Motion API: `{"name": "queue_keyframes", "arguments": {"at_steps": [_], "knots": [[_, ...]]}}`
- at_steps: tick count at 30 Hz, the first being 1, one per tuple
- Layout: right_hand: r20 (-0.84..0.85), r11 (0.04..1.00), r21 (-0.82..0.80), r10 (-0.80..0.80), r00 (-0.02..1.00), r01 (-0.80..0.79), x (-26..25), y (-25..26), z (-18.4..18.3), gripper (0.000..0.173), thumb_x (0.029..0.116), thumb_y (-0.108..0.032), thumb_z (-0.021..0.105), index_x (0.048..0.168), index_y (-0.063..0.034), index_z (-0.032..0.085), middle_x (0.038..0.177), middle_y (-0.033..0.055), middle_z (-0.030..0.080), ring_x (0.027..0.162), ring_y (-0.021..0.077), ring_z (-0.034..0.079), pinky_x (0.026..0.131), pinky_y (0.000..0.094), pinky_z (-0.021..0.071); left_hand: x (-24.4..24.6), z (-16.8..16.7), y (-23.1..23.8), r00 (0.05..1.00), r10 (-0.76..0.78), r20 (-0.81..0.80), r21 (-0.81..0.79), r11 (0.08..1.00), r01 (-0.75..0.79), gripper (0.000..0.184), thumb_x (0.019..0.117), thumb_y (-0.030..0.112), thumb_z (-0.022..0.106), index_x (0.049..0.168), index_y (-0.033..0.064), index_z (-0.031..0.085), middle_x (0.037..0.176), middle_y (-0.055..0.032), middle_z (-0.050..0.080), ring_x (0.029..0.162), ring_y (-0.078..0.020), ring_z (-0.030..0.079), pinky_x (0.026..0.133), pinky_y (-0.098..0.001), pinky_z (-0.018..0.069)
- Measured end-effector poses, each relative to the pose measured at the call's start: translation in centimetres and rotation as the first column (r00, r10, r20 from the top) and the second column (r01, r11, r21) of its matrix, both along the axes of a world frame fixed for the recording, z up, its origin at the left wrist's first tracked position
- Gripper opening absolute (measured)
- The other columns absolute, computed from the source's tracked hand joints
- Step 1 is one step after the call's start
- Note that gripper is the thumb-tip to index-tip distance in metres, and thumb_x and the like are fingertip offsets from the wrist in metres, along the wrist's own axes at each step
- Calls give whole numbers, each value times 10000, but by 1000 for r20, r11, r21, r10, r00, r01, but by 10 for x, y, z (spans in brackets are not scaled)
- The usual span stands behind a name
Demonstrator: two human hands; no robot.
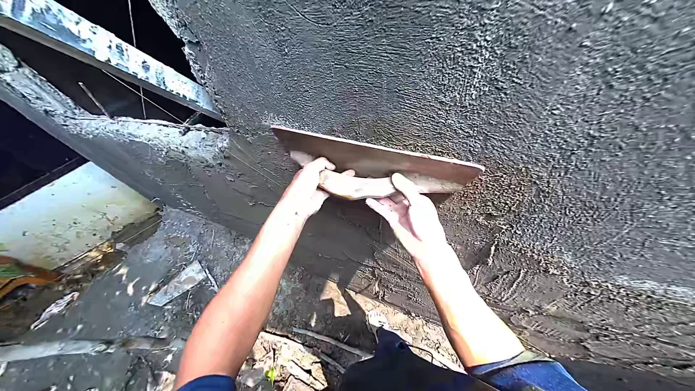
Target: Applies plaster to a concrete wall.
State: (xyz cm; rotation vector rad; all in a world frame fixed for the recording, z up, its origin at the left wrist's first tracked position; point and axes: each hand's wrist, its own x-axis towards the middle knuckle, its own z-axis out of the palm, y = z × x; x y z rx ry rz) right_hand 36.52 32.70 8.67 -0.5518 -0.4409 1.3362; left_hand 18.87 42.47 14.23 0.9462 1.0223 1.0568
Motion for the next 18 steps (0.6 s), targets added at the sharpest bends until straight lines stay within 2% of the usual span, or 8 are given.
{"name": "queue_keyframes", "arguments": {"at_steps": [3, 6, 8, 11, 15, 18], "knots": [[-124, 994, -74, 69, 990, -79, 8, 4, 16, 316, 1029, -173, 599, 1289, -4, 539, 1142, 201, 691, 976, 311, 731, 854, 477, 634, 6, 20, 3, 988, 38, -148, 0, 999, -38, 319, 944, 141, 540, 1239, 18, 547, 1079, -149, 683, 967, -241, 692, 842, -408, 590], [-207, 989, -59, 117, 971, -132, 10, 7, 17, 357, 1021, -196, 618, 1321, -28, 521, 1179, 192, 669, 1009, 315, 716, 872, 482, 628, 10, 38, 4, 973, 72, -218, -30, 996, -80, 385, 943, 147, 545, 1304, 14, 530, 1145, -172, 687, 1036, -271, 697, 872, -420, 593], [-221, 985, -30, 158, 962, -168, 14, 7, 16, 388, 1015, -199, 633, 1340, -17, 524, 1216, 201, 660, 1044, 323, 709, 911, 486, 617, 16, 44, 3, 963, 119, -243, -36, 991, -132, 371, 939, 138, 549, 1290, 22, 530, 1118, -165, 686, 1001, -256, 701, 842, -401, 599], [-290, 981, 5, 185, 939, -192, 19, 6, 12, 339, 1026, -173, 613, 1299, 13, 539, 1182, 210, 666, 1038, 328, 708, 911, 493, 616, 21, 50, -2, 928, 176, -328, -6, 982, -189, 304, 920, 138, 555, 1211, 50, 552, 1036, -134, 674, 913, -222, 688, 768, -376, 590], [-340, 976, 18, 210, 917, -217, 29, 6, 17, 347, 1056, -163, 552, 1341, 31, 514, 1231, 223, 649, 1095, 333, 692, 956, 482, 599, 39, 73, -11, 895, 190, -404, 74, 982, -175, 335, 925, 134, 535, 1242, 28, 559, 1090, -159, 698, 974, -256, 709, 800, -393, 602], [-307, 973, 33, 226, 925, -227, 39, -4, 16, 373, 1073, -190, 533, 1380, 19, 501, 1275, 206, 637, 1135, 312, 680, 986, 463, 589, 52, 80, -17, 881, 187, -434, 75, 982, -172, 357, 931, 125, 520, 1275, 30, 543, 1156, -166, 700, 1026, -271, 715, 821, -395, 612]]}}
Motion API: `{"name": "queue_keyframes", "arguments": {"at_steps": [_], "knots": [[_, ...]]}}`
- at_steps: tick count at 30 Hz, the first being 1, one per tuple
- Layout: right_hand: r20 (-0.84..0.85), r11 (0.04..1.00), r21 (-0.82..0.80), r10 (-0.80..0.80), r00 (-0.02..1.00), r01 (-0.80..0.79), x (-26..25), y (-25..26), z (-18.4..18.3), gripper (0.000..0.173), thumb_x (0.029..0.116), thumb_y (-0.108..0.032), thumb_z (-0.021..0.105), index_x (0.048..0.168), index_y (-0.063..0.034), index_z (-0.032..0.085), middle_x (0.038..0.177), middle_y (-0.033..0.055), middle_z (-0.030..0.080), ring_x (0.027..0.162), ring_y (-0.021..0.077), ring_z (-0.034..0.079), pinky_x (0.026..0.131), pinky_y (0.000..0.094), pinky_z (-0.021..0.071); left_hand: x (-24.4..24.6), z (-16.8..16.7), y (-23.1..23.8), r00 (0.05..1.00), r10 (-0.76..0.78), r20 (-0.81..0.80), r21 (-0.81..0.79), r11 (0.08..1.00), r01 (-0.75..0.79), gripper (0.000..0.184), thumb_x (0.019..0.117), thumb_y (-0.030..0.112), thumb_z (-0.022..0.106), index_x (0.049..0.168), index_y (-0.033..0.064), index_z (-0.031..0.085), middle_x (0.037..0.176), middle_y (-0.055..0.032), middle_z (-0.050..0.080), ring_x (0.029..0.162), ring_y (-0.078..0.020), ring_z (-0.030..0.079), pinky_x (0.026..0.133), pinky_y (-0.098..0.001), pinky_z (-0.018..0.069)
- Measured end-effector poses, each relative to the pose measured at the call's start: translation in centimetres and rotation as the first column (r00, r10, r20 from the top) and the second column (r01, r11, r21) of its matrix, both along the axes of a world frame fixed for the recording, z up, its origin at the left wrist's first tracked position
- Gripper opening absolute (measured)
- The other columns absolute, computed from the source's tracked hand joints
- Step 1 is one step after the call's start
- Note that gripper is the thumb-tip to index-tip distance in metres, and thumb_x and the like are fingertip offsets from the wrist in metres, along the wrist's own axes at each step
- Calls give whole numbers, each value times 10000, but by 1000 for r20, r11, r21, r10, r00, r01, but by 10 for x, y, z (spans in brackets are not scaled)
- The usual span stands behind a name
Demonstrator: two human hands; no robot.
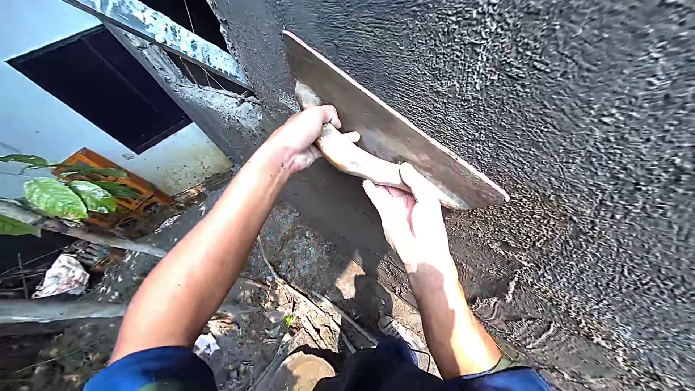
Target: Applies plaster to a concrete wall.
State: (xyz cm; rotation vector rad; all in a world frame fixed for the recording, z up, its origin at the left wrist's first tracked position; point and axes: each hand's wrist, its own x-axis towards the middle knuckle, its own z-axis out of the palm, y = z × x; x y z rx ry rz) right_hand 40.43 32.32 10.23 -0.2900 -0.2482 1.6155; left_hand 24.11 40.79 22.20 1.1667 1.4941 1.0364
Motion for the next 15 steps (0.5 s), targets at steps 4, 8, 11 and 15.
{"name": "queue_keyframes", "arguments": {"at_steps": [4, 8, 11, 15], "knots": [[-54, 1000, 6, -8, 998, 8, 8, -5, 3, 372, 1072, -178, 528, 1369, 42, 494, 1277, 235, 632, 1141, 343, 683, 979, 480, 596, 17, 11, -11, 999, 22, -40, 19, 1000, -22, 335, 925, 98, 506, 1253, 37, 536, 1132, -160, 699, 979, -256, 722, 805, -384, 613], [-95, 999, -18, -40, 995, 39, 25, -14, 4, 368, 1051, -144, 561, 1363, 39, 494, 1295, 239, 618, 1150, 352, 674, 968, 484, 598, 37, 13, -20, 997, 6, -80, 46, 999, -2, 292, 911, 101, 519, 1193, 32, 550, 1064, -157, 700, 922, -251, 722, 773, -394, 617], [-95, 1000, 0, -29, 995, 29, 38, -23, 2, 391, 1059, -166, 550, 1398, 8, 467, 1345, 224, 596, 1205, 349, 650, 1001, 487, 583, 50, 15, -27, 993, -1, -119, 49, 999, 7, 264, 908, 113, 523, 1156, 35, 565, 1027, -152, 701, 911, -253, 717, 760, -396, 612], [-123, 999, -13, -36, 992, 34, 53, -32, 3, 361, 1070, -182, 524, 1378, -4, 461, 1301, 209, 606, 1170, 329, 664, 980, 465, 592, 72, 20, -39, 990, 21, -142, 46, 999, -15, 258, 908, 103, 536, 1155, 35, 565, 1027, -143, 704, 926, -249, 723, 757, -378, 615]]}}
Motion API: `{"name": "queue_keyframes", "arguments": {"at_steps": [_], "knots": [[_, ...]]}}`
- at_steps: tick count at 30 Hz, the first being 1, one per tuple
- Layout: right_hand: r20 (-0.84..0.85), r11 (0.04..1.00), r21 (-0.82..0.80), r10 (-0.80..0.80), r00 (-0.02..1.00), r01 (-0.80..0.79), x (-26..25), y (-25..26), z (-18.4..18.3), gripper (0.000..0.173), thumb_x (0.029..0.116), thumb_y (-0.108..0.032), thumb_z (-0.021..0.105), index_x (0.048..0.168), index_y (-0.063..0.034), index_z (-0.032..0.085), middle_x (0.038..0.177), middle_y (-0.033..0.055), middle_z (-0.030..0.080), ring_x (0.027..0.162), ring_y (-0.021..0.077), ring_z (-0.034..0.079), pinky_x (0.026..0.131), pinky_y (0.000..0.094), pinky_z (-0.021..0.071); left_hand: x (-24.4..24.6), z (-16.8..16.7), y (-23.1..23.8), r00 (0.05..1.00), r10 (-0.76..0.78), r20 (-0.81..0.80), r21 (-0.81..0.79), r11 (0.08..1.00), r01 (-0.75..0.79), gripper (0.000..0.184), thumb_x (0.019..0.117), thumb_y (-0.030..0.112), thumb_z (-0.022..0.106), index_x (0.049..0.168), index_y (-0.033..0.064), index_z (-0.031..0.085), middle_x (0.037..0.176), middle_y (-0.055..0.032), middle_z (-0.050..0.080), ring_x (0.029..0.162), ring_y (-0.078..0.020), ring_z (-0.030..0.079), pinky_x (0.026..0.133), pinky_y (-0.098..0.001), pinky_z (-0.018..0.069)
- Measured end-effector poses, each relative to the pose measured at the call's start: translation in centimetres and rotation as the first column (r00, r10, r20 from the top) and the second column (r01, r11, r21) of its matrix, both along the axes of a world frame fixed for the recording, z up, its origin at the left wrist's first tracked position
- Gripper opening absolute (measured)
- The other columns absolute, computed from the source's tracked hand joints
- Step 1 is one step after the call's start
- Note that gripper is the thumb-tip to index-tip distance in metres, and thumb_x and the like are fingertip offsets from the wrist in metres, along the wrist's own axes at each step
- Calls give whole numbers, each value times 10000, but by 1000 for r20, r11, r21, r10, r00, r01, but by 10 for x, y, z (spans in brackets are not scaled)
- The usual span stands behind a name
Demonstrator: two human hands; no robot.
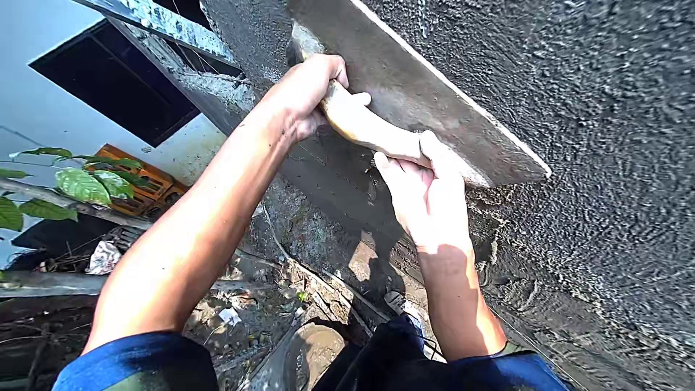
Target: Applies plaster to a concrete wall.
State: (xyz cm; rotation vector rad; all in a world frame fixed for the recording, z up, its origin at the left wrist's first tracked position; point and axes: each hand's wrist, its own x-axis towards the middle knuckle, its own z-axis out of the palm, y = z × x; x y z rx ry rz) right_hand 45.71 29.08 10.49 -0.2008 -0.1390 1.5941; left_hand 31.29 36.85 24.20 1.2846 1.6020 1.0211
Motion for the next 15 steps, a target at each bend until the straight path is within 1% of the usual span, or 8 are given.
{"name": "queue_keyframes", "arguments": {"at_steps": [2, 5, 6, 7, 9, 11, 13, 15], "knots": [[-18, 1000, 10, 10, 1000, -9, 9, -6, 0, 381, 1080, -199, 516, 1411, -22, 447, 1338, 195, 592, 1210, 318, 646, 1006, 453, 581, 11, 3, -5, 1000, -1, -6, 7, 1000, 1, 268, 903, 97, 546, 1164, 36, 560, 1021, -145, 704, 917, -246, 726, 749, -370, 619], [-43, 1000, 6, -1, 999, 1, 19, -11, 0, 379, 1089, -210, 489, 1406, -13, 422, 1334, 221, 584, 1195, 337, 653, 982, 457, 592, 24, 8, -14, 999, -33, -27, 20, 999, 34, 279, 907, 94, 547, 1181, 43, 555, 1047, -139, 709, 942, -238, 727, 774, -374, 621], [-42, 1000, 18, 0, 999, 1, 24, -14, -2, 380, 1092, -214, 482, 1408, -12, 419, 1339, 220, 579, 1203, 335, 649, 988, 455, 589, 29, 8, -18, 999, -44, -28, 25, 999, 45, 274, 915, 89, 551, 1184, 44, 557, 1058, -135, 711, 949, -234, 727, 782, -374, 622], [-46, 999, 44, 6, 999, -4, 29, -17, -4, 387, 1093, -220, 482, 1417, -18, 419, 1352, 213, 571, 1219, 333, 639, 1002, 456, 581, 34, 8, -22, 998, -59, -26, 35, 998, 60, 264, 916, 81, 554, 1178, 43, 558, 1063, -135, 713, 953, -234, 728, 785, -373, 623], [-53, 990, 140, 36, 998, -29, 41, -23, -11, 379, 1099, -232, 470, 1425, -42, 436, 1380, 179, 563, 1261, 308, 613, 1054, 450, 547, 44, 9, -30, 996, -82, -27, 61, 995, 83, 211, 923, 78, 563, 1131, 44, 563, 1016, -123, 719, 901, -213, 736, 755, -353, 628], [-66, 984, 176, 22, 998, -11, 51, -28, -13, 352, 1106, -234, 447, 1393, -31, 462, 1358, 180, 577, 1263, 306, 611, 1075, 467, 531, 52, 11, -36, 991, -124, -50, 77, 989, 128, 198, 922, 91, 571, 1115, 52, 579, 999, -107, 712, 895, -201, 728, 762, -350, 624], [-72, 989, 140, -34, 997, 44, 62, -35, -13, 305, 1107, -233, 423, 1314, -20, 489, 1272, 193, 605, 1181, 312, 650, 1018, 478, 563, 61, 10, -43, 976, -200, -92, 115, 971, 210, 121, 934, 85, 580, 1048, 49, 599, 954, -99, 697, 875, -199, 716, 754, -355, 622], [-49, 985, 159, -64, 997, 71, 76, -41, -20, 326, 1113, -265, 393, 1312, -25, 490, 1251, 188, 611, 1156, 298, 660, 1006, 467, 571, 72, 7, -49, 948, -307, -83, 157, 935, 317, 93, 955, 53, 610, 1034, 5, 618, 938, -130, 693, 859, -228, 720, 743, -384, 637]]}}
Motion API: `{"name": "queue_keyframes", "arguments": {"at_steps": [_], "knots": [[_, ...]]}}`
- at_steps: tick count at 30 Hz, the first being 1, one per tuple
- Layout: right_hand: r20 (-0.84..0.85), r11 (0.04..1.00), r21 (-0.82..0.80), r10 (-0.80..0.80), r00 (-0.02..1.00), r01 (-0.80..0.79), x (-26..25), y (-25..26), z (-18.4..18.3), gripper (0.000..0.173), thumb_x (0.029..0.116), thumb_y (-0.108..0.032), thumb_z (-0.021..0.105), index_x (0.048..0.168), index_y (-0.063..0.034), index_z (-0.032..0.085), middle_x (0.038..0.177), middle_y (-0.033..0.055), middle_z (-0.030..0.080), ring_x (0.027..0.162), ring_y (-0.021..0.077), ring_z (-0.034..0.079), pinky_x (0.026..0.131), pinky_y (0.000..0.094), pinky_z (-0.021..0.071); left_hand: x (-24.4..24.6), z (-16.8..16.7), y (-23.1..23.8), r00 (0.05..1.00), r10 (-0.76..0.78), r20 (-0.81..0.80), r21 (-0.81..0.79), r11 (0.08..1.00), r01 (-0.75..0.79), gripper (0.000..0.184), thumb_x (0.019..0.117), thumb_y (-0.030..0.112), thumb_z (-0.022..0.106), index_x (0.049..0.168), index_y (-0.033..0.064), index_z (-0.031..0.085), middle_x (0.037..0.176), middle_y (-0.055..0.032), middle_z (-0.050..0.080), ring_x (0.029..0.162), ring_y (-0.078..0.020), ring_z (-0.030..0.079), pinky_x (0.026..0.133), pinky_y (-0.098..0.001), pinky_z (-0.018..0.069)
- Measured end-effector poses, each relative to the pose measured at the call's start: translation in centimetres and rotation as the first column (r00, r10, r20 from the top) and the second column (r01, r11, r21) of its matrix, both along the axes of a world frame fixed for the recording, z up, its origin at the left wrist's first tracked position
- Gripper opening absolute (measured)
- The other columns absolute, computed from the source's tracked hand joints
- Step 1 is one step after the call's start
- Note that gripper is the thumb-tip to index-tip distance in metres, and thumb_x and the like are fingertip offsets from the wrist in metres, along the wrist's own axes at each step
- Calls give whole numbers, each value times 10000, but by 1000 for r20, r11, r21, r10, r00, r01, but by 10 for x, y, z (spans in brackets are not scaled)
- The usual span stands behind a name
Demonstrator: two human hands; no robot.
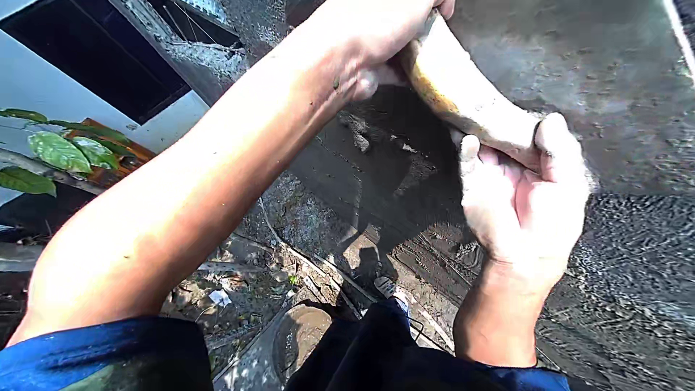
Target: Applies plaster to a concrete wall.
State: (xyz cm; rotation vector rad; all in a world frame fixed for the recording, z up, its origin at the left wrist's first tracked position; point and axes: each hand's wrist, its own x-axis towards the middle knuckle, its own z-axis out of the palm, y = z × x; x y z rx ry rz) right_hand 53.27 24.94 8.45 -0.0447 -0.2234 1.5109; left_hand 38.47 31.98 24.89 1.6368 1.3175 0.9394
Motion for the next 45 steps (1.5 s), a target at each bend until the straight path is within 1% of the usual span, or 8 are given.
{"name": "queue_keyframes", "arguments": {"at_steps": [3, 6, 9, 14, 17, 26, 34, 45], "knots": [[123, 996, 74, -49, 991, 40, 13, -12, -14, 360, 1119, -302, 312, 1311, -61, 499, 1223, 143, 626, 1122, 240, 671, 988, 406, 576, 12, -9, -17, 991, -128, -36, 43, 991, 130, 115, 1008, 103, 581, 1018, 0, 632, 929, -120, 691, 856, -207, 719, 737, -371, 635], [189, 989, 93, -127, 974, 111, -7, -31, -29, 302, 1098, -232, 342, 1217, -71, 569, 1192, 146, 672, 1108, 263, 688, 958, 459, 589, -10, -38, -39, 994, -65, 85, 44, 997, 62, 207, 1042, 185, 544, 1073, -8, 611, 986, -144, 724, 899, -251, 752, 762, -433, 659], [249, 999, 42, -20, 968, 10, -42, -47, -79, 236, 990, -133, 554, 1196, -52, 637, 1141, 160, 713, 1037, 286, 716, 921, 506, 604, -70, -115, -70, 942, 105, 319, -43, 994, -97, 221, 1053, 152, 544, 1194, -7, 604, 995, -144, 743, 886, -253, 749, 793, -438, 648], [348, 941, -316, 231, 908, -118, -124, 0, -190, 314, 1082, -94, 413, 1308, 91, 526, 1205, 221, 666, 1062, 298, 697, 944, 443, 598, -152, -257, -18, 862, 412, 295, -285, 899, -332, 177, 1028, 159, 542, 1074, 8, 622, 878, -110, 734, 775, -208, 722, 699, -392, 615], [235, 943, -323, 159, 959, -77, -140, 40, -224, 330, 1086, -114, 413, 1344, 78, 485, 1261, 230, 633, 1125, 314, 672, 972, 457, 585, -155, -291, 29, 882, 380, 278, -248, 916, -316, 184, 1016, 149, 563, 1052, -19, 628, 869, -130, 734, 772, -221, 725, 708, -405, 619], [183, 966, -248, -27, 983, 72, -113, 35, -164, 300, 1084, -88, 400, 1310, 79, 506, 1239, 217, 641, 1152, 294, 656, 1003, 445, 566, -108, -230, 57, 931, 350, -104, -44, 934, -356, 281, 929, 291, 640, 861, 19, 657, 830, -129, 690, 810, -265, 682, 744, -518, 551], [199, 977, -162, -103, 975, 137, -71, 12, -116, 311, 1090, -130, 386, 1297, 52, 531, 1236, 202, 652, 1158, 285, 658, 1025, 441, 552, -59, -154, 32, 929, 326, -174, 55, 945, -321, 296, 876, 315, 685, 774, 47, 615, 774, -110, 666, 755, -252, 671, 685, -499, 544], [87, 973, -136, -177, 980, 187, -22, -16, -58, 262, 1087, -158, 443, 1288, -5, 513, 1228, 186, 644, 1149, 293, 662, 1014, 454, 559, 0, -82, -1, 957, 247, -154, 73, 968, -238, 244, 873, 281, 692, 938, 55, 628, 893, -103, 699, 849, -217, 707, 754, -450, 591]]}}
